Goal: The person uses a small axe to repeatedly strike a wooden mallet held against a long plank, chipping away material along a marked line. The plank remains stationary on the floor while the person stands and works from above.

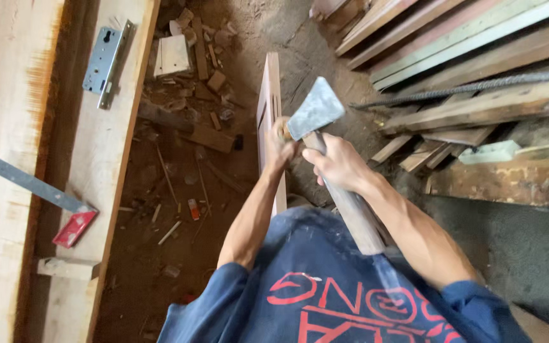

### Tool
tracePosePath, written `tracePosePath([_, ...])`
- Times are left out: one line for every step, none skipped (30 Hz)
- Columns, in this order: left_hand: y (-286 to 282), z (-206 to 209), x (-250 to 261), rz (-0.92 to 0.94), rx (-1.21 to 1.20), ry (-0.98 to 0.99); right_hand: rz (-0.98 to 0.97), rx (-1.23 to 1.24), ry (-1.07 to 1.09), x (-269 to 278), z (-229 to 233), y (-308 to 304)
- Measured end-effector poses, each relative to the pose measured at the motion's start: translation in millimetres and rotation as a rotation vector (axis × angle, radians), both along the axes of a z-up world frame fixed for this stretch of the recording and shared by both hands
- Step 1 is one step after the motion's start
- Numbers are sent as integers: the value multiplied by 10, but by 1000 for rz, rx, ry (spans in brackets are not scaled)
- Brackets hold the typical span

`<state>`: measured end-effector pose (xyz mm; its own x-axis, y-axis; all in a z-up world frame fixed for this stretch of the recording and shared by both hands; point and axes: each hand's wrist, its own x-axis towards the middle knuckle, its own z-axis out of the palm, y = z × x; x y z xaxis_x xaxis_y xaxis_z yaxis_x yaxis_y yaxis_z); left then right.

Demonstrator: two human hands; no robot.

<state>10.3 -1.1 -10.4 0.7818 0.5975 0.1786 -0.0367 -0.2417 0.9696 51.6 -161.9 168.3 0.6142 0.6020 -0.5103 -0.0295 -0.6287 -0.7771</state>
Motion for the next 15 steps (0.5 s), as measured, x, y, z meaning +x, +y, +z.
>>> tracePosePath([-17,22,13,-20,-61,121,-16,-20,-17,46,137,-53])
tracePosePath([-48,39,20,-42,-125,246,-48,115,-89,105,312,-78])
tracePosePath([-56,43,53,-67,-189,370,-78,251,-159,162,498,-58])
tracePosePath([-17,22,94,-67,-172,373,-49,411,-294,240,686,-32])
tracePosePath([57,-12,186,-68,-154,376,-17,571,-428,332,844,32])
tracePosePath([115,-57,265,-67,-138,380,-68,670,-505,406,945,133])
tracePosePath([165,-113,331,-62,-121,370,-118,770,-582,479,989,236])
tracePosePath([198,-171,380,-53,-108,359,-162,869,-656,534,972,335])
tracePosePath([204,-226,415,-43,-95,349,-173,871,-724,524,856,472])
tracePosePath([198,-269,435,-34,-91,328,-198,877,-796,490,703,556])
tracePosePath([156,-308,413,-25,-88,306,-99,392,-601,428,523,560])
tracePosePath([126,-336,407,-15,-82,276,15,-79,-394,351,339,540])
tracePosePath([81,-359,368,11,4,190,2,-27,-206,316,170,486])
tracePosePath([41,-385,294,33,90,108,-14,23,-12,273,15,418])
tracePosePath([-3,-408,211,54,176,26,-21,53,72,245,-99,305])
